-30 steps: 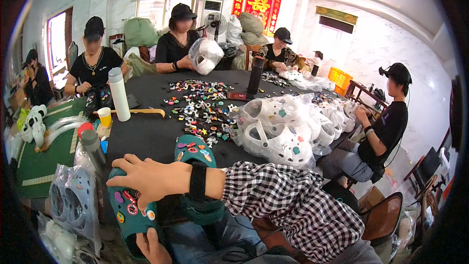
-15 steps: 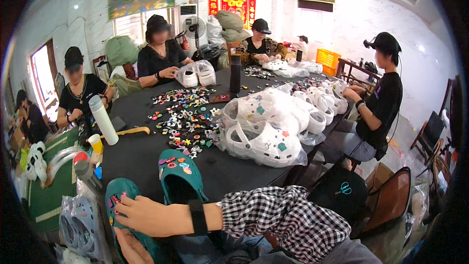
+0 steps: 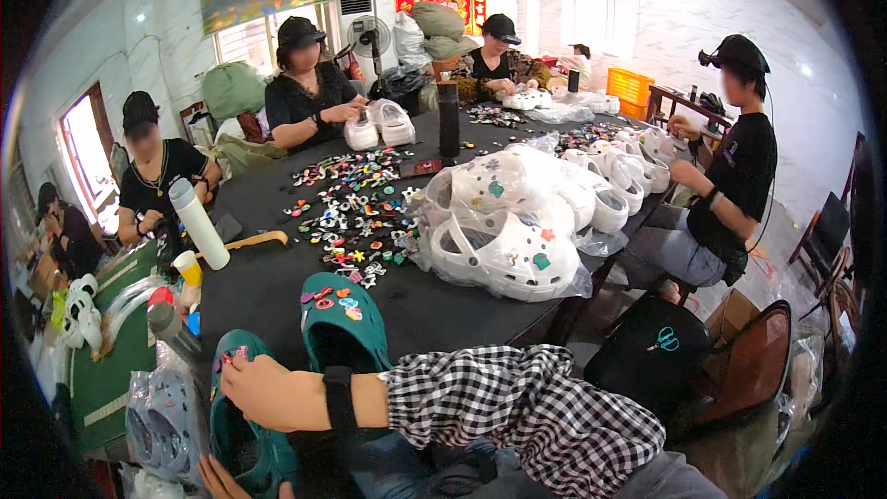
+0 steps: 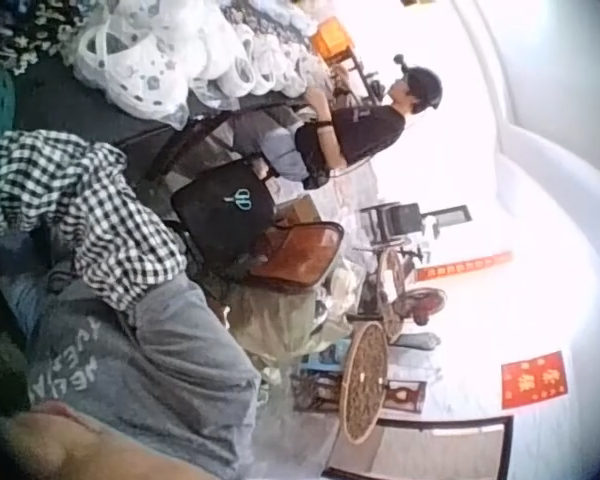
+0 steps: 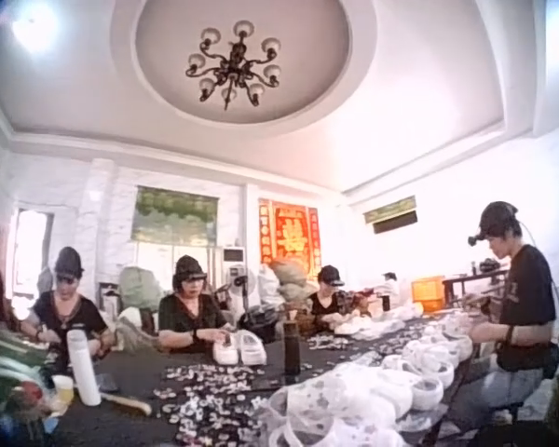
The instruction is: Attaching decorative charms to foam clogs and packaging them into plastic bags.
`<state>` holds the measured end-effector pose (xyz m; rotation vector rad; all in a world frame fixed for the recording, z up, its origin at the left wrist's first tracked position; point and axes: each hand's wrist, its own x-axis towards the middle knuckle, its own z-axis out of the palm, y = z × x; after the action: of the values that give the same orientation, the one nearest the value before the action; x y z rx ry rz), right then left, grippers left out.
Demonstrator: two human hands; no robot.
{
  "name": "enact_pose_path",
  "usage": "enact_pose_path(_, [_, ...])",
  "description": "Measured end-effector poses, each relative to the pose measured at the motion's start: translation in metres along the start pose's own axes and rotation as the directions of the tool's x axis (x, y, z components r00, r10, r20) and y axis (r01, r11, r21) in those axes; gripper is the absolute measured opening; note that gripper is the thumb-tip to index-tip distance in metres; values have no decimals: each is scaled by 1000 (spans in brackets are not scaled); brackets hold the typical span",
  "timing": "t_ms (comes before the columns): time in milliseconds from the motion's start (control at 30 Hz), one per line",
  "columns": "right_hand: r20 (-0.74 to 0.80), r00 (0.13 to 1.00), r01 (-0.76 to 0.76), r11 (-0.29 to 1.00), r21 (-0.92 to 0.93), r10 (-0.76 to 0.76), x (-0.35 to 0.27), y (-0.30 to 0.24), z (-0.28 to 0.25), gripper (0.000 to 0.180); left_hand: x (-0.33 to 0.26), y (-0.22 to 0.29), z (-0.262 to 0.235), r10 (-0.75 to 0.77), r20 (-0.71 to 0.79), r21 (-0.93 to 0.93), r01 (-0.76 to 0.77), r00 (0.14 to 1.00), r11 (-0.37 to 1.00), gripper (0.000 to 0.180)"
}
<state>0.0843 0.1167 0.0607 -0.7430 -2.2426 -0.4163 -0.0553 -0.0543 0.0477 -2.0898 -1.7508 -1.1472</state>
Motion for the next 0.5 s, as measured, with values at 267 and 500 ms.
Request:
enact_pose_path(267, [354, 934, -30, 998, -56, 48, -2, -4, -61, 65, -34, -29, 40, -294, 5, -323, 279, 956, 904, 111])
enact_pose_path(500, [295, 942, -169, 986, -2, 162, -53, -15, -173, 49, -7, 8, 43, -336, -51, -368, 295, 940, 882, 99])
